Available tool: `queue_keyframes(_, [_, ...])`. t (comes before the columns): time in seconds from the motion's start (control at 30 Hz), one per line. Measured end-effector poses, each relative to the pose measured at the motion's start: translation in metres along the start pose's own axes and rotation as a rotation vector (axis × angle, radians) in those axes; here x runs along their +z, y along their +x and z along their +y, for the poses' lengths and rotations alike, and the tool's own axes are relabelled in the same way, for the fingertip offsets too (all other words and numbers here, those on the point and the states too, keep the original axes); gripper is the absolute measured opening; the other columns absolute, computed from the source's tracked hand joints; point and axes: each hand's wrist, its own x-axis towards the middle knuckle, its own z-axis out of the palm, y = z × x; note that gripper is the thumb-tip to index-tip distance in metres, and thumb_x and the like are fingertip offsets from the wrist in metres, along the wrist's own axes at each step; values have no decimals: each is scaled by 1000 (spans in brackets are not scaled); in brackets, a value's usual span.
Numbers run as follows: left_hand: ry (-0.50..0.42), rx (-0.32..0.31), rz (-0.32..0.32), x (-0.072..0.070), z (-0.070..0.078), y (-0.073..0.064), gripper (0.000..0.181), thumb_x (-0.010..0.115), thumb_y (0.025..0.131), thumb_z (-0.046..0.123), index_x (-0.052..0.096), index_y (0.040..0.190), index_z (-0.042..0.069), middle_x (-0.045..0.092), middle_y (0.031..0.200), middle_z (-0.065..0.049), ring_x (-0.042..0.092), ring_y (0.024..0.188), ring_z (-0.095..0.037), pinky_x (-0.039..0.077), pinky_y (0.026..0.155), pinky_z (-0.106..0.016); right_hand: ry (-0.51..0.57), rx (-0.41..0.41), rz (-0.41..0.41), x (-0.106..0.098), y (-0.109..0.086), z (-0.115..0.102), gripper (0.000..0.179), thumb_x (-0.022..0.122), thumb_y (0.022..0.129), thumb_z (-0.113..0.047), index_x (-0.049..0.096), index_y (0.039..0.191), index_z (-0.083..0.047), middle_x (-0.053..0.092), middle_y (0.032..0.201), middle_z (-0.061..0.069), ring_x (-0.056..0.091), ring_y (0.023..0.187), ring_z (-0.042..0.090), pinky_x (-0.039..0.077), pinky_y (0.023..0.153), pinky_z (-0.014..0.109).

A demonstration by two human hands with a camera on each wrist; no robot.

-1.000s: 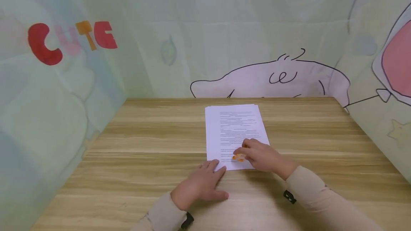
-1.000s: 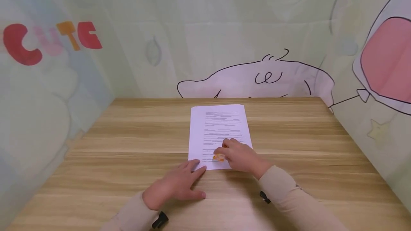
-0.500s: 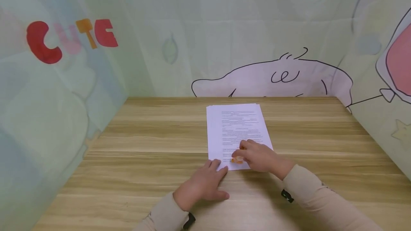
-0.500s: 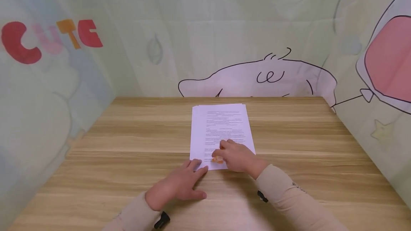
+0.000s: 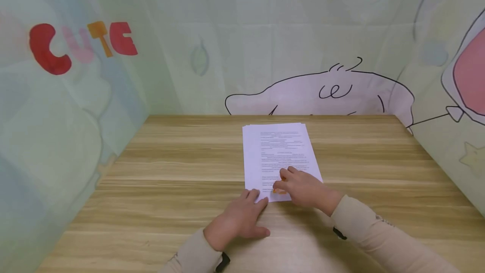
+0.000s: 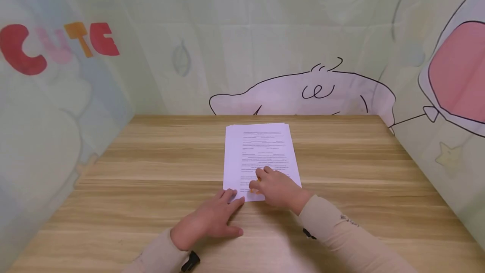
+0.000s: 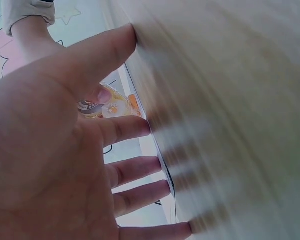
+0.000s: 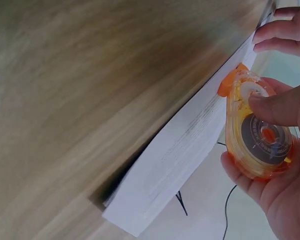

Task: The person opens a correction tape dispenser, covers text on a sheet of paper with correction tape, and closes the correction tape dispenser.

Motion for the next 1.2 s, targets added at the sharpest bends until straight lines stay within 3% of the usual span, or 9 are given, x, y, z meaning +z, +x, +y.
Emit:
queue_keyframes(0.33, [-7,-4,-14,0,-1,1,78,62,74,60,44,136,17,41,137,-11,40,123,-29,46,93,-37,13,-39,71,2,1,3,23,63,83,-10,66,102,-23,50,86,0,46,74,15,44,70,26])
queue_keyframes(0.8, [4,-4,-23,1,1,3,78,60,75,61,42,138,18,40,139,-11,38,125,-28,45,95,-38,-6,-79,149,4,-2,7,25,64,80,-5,67,100,-21,50,83,0,46,72,15,44,67,25])
queue_keyframes(1.2, [-14,-18,-15,1,2,3,78,62,75,59,43,138,19,40,138,-11,39,124,-28,46,93,-40,-71,-61,42,0,-8,10,23,67,78,-12,65,99,-21,51,92,3,46,78,18,46,71,30])
